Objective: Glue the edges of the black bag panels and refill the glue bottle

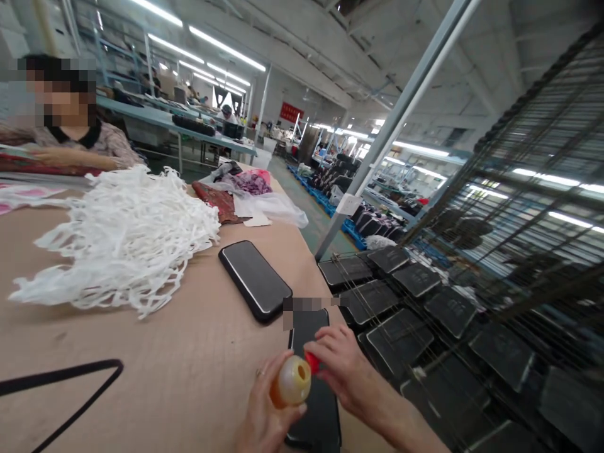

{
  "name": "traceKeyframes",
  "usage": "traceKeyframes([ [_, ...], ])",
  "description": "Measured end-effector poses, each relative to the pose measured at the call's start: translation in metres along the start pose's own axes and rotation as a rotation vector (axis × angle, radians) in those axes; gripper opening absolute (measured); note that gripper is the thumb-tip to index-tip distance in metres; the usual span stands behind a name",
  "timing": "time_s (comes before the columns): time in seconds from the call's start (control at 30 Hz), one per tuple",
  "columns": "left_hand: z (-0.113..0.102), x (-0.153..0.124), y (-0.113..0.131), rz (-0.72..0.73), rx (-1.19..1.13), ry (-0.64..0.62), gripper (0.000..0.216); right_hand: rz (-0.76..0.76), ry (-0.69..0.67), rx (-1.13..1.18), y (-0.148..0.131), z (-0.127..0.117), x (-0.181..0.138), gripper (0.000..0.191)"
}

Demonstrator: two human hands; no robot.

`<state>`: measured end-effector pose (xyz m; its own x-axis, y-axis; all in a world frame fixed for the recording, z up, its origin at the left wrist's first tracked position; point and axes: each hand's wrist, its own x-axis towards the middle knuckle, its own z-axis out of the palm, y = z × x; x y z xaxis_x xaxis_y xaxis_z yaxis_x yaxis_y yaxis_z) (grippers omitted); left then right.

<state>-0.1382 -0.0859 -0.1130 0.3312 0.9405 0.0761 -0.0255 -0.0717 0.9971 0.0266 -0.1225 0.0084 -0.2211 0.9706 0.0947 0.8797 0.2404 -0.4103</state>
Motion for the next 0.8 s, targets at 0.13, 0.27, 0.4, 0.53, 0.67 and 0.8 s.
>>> traceKeyframes([
  [0.13,0.002,0.006,0.016,0.018,0.129,-0.026,0.064,-0.147,-0.135,-0.345,-0.021,-0.017,0.007,0.022],
  [0.27,0.015,0.003,0.028,-0.006,0.224,-0.008,0.066,-0.292,-0.131,-0.523,-0.013,-0.010,0.001,0.018],
  [0.4,0.039,-0.006,0.027,-0.004,0.254,0.031,0.066,-0.388,-0.090,-0.606,-0.007,-0.002,-0.002,0.020],
  [0.53,0.061,-0.012,0.034,0.044,0.059,-0.013,0.063,-0.403,0.046,-0.674,-0.010,-0.039,-0.023,0.045],
  [0.67,0.078,-0.017,0.050,-0.076,-0.283,-0.147,0.073,-0.329,0.221,-0.428,0.010,-0.103,-0.071,0.076],
  [0.8,0.099,-0.025,0.068,-0.111,-0.449,-0.298,0.081,-0.110,0.200,0.312,0.056,-0.116,-0.101,0.062],
])
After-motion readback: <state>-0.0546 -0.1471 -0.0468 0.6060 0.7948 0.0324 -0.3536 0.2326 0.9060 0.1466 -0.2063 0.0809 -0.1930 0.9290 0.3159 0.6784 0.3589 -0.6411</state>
